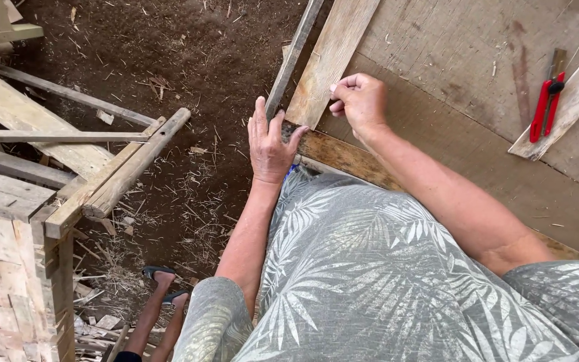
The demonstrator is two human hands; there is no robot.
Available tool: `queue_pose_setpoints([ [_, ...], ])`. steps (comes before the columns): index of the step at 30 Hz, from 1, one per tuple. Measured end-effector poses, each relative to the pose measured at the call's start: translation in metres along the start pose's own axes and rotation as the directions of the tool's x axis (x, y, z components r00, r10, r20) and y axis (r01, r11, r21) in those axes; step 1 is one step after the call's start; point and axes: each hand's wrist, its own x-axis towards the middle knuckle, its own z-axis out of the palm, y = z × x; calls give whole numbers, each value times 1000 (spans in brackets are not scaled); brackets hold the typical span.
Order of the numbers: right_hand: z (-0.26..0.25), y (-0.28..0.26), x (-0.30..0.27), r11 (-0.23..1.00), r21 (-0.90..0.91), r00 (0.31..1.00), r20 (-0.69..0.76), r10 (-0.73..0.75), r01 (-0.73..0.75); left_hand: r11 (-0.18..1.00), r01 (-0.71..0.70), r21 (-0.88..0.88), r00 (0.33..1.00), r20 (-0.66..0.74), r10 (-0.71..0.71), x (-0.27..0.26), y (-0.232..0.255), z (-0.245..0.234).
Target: Cutting thin strips of wood or bark using a utility knife on a wooden workbench
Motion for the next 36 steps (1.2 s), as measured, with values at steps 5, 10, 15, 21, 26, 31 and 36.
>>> queue_pose_setpoints([
  [5, 4, 12, 5, 996, -3, 994, -65, -86, 86, 999, -38, 31, 999, -8, 39, 0, -2, 2],
  [10, 5, 4, -10, 997, -10, 995, -76, -71, 70, 999, -32, 2, 999, -15, 32, 1, 0, -1],
  [15, 9, -7, -8, 996, -64, 991, -111, -72, 65, 997, -72, -27, 997, -32, 71, 6, 2, -5],
  [21, 14, -10, -2, 996, -70, 989, -130, -63, 54, 998, -68, -13, 997, -34, 68, 5, -1, -5],
  [26, 18, -14, -8, 998, -58, 984, -176, -26, 16, 998, -63, -19, 998, -23, 63, 2, -3, -4],
  [31, 17, 10, 11, 985, -137, 976, -180, -124, 100, 998, -58, -18, 997, -46, 57, 5, -2, 0],
  [36, 21, 3, 0, 972, -189, 966, -190, -177, 141, 998, -66, -17, 996, -65, 64, -1, -8, 6],
])
